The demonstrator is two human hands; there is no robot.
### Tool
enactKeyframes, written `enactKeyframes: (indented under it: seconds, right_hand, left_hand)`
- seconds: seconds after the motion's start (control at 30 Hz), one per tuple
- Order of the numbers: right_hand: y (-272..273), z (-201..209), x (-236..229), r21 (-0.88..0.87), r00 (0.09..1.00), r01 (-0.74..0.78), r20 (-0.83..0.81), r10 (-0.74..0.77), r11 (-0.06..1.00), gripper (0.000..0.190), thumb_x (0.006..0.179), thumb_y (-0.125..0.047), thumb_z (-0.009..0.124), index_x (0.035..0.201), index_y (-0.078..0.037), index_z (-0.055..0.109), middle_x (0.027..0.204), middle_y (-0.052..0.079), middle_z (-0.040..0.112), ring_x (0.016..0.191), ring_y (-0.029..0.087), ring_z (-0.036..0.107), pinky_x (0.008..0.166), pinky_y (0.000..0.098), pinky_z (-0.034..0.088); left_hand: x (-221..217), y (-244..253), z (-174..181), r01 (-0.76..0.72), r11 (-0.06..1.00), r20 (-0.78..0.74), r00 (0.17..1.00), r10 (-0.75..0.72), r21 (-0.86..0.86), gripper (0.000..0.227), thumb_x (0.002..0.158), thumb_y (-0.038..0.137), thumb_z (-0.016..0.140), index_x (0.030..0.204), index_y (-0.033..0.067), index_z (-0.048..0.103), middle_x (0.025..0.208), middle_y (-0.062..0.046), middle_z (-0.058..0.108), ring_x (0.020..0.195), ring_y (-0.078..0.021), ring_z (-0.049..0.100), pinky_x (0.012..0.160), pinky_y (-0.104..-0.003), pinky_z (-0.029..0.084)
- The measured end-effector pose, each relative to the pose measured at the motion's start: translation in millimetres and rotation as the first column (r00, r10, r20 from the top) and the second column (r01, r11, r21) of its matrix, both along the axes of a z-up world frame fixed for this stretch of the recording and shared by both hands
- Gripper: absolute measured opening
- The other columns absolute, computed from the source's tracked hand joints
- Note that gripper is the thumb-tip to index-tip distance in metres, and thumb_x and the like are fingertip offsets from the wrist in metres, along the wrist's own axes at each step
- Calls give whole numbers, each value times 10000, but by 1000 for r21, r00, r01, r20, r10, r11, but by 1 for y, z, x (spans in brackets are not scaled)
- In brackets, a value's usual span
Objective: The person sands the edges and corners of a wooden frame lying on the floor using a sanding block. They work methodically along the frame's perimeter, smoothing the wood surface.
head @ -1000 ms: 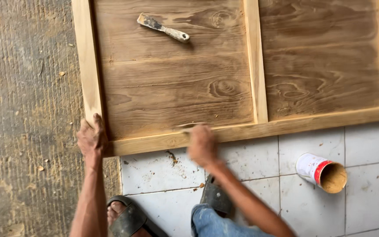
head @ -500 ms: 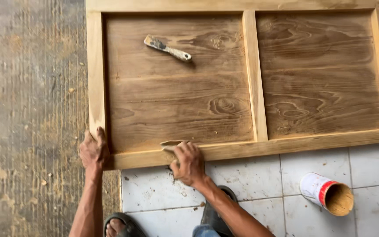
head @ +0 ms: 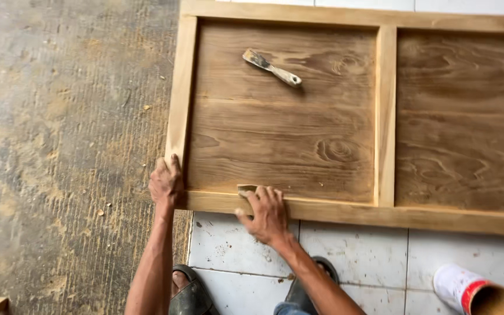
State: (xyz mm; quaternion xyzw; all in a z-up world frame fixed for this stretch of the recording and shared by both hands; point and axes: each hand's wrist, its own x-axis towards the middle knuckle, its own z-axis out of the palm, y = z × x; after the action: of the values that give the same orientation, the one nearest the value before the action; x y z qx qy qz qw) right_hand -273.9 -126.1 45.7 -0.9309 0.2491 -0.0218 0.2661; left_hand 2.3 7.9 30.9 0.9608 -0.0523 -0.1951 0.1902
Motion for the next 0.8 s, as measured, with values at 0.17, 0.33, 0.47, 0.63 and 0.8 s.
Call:
enactKeyframes:
  seconds: [0.17,0.33,0.47,0.63,0.8]
  right_hand:
    - [-76,31,-110,-109,998,69,-6,-70,992,362,932,-389,701,1275,-280,742,1163,41,696,1110,305,686,970,515,530]
    - [-123,-4,-190,-309,885,326,-232,-403,893,309,971,-590,580,1179,-464,771,1030,-99,695,1112,205,670,1037,445,468]
    - [-27,9,-45,-41,983,167,82,-163,985,346,895,-480,705,1179,-287,666,1001,12,714,923,256,638,782,451,488]
    - [0,24,11,180,962,-208,-141,234,962,625,1022,-544,494,1581,-263,483,1298,127,525,1164,312,507,1063,548,418]
    - [-117,9,-153,12,983,114,-148,-111,993,337,926,-506,683,1243,-457,785,1095,-83,775,1084,185,681,1063,445,440]
  left_hand:
    - [-8,-1,25,-4,997,-18,1000,2,-75,635,1114,623,365,1124,56,651,1117,-360,715,1106,-575,671,944,-656,503]
    - [-6,5,-11,25,999,-7,1000,-25,-20,628,1124,649,194,1045,104,496,859,-202,675,743,-356,671,693,-505,554]
    - [-7,-2,1,1,999,-15,1000,-2,-53,659,1107,658,233,1080,79,547,883,-222,692,801,-375,691,754,-518,538]
    - [-11,10,6,57,995,-22,998,-59,-84,627,1108,620,290,1010,60,553,1010,-287,721,918,-483,698,802,-590,509]
    - [-3,12,-8,101,991,-18,995,-102,-85,773,1081,673,187,1188,4,561,1035,-322,743,922,-441,755,805,-576,616]
